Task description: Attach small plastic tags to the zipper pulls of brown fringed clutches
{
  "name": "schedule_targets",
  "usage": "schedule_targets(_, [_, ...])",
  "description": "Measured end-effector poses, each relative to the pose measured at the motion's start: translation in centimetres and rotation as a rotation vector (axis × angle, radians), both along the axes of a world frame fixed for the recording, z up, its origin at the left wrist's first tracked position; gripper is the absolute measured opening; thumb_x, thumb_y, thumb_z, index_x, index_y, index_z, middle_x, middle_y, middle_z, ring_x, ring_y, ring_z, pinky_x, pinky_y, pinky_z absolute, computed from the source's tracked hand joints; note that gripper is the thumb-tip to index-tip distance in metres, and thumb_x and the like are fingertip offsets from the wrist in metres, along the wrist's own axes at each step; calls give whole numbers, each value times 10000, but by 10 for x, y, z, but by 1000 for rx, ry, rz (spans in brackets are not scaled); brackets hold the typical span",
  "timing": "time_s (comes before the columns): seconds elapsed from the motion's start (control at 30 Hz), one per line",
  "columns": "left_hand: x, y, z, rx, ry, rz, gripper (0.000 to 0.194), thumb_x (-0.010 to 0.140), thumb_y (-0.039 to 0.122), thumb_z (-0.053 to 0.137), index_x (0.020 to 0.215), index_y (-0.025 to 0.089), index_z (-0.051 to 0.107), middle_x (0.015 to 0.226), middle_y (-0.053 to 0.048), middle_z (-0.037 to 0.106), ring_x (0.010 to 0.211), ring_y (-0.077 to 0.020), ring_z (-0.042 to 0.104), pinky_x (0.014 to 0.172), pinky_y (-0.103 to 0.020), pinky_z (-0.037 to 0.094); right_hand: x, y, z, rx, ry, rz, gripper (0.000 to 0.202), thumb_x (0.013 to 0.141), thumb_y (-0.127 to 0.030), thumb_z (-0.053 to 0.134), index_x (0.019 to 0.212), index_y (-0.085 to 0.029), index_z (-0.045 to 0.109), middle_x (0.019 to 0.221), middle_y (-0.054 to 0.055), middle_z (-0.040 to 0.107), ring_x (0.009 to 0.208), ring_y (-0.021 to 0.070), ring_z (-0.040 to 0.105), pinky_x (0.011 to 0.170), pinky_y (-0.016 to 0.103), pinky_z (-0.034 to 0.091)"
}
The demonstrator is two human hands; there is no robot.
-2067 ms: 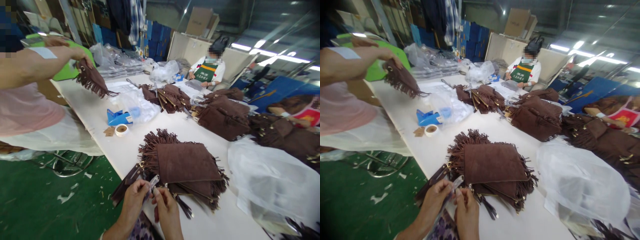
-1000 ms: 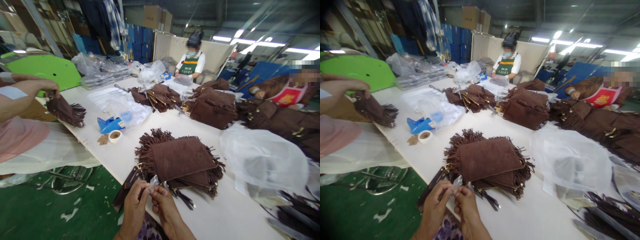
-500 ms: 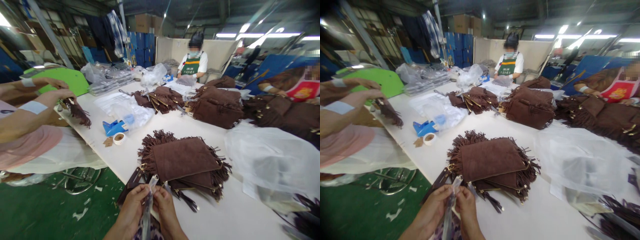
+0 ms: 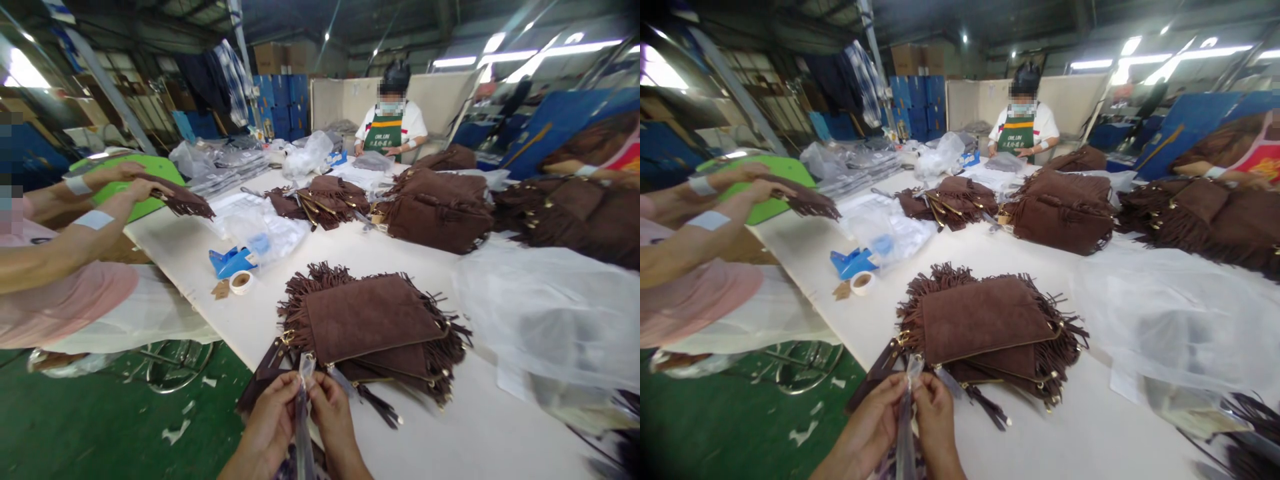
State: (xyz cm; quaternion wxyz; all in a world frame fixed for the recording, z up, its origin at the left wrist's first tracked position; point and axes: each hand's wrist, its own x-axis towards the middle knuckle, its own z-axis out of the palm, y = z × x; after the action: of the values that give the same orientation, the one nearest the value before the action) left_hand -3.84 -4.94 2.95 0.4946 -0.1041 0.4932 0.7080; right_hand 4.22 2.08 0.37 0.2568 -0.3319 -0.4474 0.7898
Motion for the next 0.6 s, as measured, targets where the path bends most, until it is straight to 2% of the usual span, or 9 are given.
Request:
schedule_targets(0.17, [3, 3, -5, -30, 62, 48, 340, 592, 229, 839, 832, 135, 617, 728, -42, 684, 647, -137, 623, 617, -210, 492, 2, 2, 8, 98, -69, -56, 289, 764, -432, 646, 731, -145, 639, 697, 24, 611, 686, 166, 532, 658, 265, 438])
schedule_targets(0.3, [3, 5, -3, -62, 54, 68, 392, 575, 215, 843, 853, 160, 573, 692, -34, 683, 589, -142, 615, 566, -225, 480, 1, 1, 10, 114, -87, -76, 295, 758, -440, 633, 695, -152, 613, 647, 8, 576, 616, 150, 504, 591, 251, 423])
schedule_targets(0.37, [2, 6, -2, -67, 31, 69, 444, 587, 192, 832, 938, 176, 560, 710, -37, 691, 605, -166, 632, 579, -255, 492, 1, 0, 9, 121, -97, -77, 299, 761, -443, 623, 695, -152, 607, 629, 2, 560, 593, 145, 493, 565, 247, 412])
schedule_targets(0.47, [1, 6, -1, -41, -4, 69, 579, 590, 160, 824, 1088, 191, 529, 781, -55, 710, 730, -218, 676, 680, -312, 523, 1, -1, 8, 141, -109, -80, 284, 765, -430, 620, 723, -149, 624, 656, 13, 584, 625, 157, 519, 591, 252, 426])
schedule_targets(0.53, [2, 6, -1, -35, -8, 77, 546, 582, 160, 827, 1043, 194, 536, 784, -56, 714, 741, -225, 682, 693, -315, 523, 1, -1, 7, 147, -117, -86, 281, 767, -428, 621, 732, -150, 629, 673, 20, 600, 648, 165, 535, 614, 258, 437])
schedule_targets(0.6, [3, 6, -2, -35, 1, 89, 442, 568, 180, 836, 893, 197, 536, 750, -48, 713, 686, -211, 675, 650, -294, 513, 1, -1, 6, 146, -126, -82, 289, 772, -435, 617, 741, -149, 631, 688, 27, 612, 662, 170, 544, 625, 262, 445])
